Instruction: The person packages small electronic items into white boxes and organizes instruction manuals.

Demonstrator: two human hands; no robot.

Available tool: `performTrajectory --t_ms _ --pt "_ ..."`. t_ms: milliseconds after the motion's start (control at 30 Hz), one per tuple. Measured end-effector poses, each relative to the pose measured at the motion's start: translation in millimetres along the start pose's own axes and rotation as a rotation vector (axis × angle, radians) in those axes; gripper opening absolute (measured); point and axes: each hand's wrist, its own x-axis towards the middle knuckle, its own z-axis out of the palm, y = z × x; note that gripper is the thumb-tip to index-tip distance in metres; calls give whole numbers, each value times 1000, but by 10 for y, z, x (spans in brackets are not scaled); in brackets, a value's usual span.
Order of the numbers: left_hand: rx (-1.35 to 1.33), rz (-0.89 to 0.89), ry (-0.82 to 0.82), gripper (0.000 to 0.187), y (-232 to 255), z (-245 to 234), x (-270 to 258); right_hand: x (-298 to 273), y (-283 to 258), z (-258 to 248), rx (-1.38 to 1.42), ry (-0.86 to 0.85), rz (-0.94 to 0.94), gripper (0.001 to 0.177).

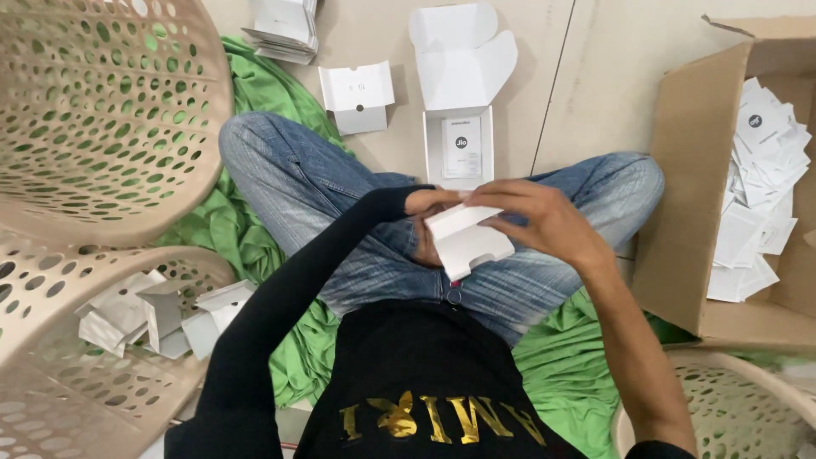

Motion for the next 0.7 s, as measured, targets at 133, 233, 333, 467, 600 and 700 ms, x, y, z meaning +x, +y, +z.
performTrajectory --t_ms 133,233,333,467,600,700 --pt "198 373 344 51 624 323 -727 47 568 21 116 89 191 41" --pt "698 878 616 41 718 244 -694 376 712 40 96 116 274 38" --pt "982 880 848 39 739 -55 -493 702 832 83 102 205 154 34" --pt "1184 664 981 36 605 -352 -61 815 1154 308 -341 230 72 21" --pt "1340 755 1081 46 519 -407 -31 776 1492 624 -572 243 53 11" --pt "1197 713 1205 50 404 -816 -197 739 1474 661 -680 175 63 20"
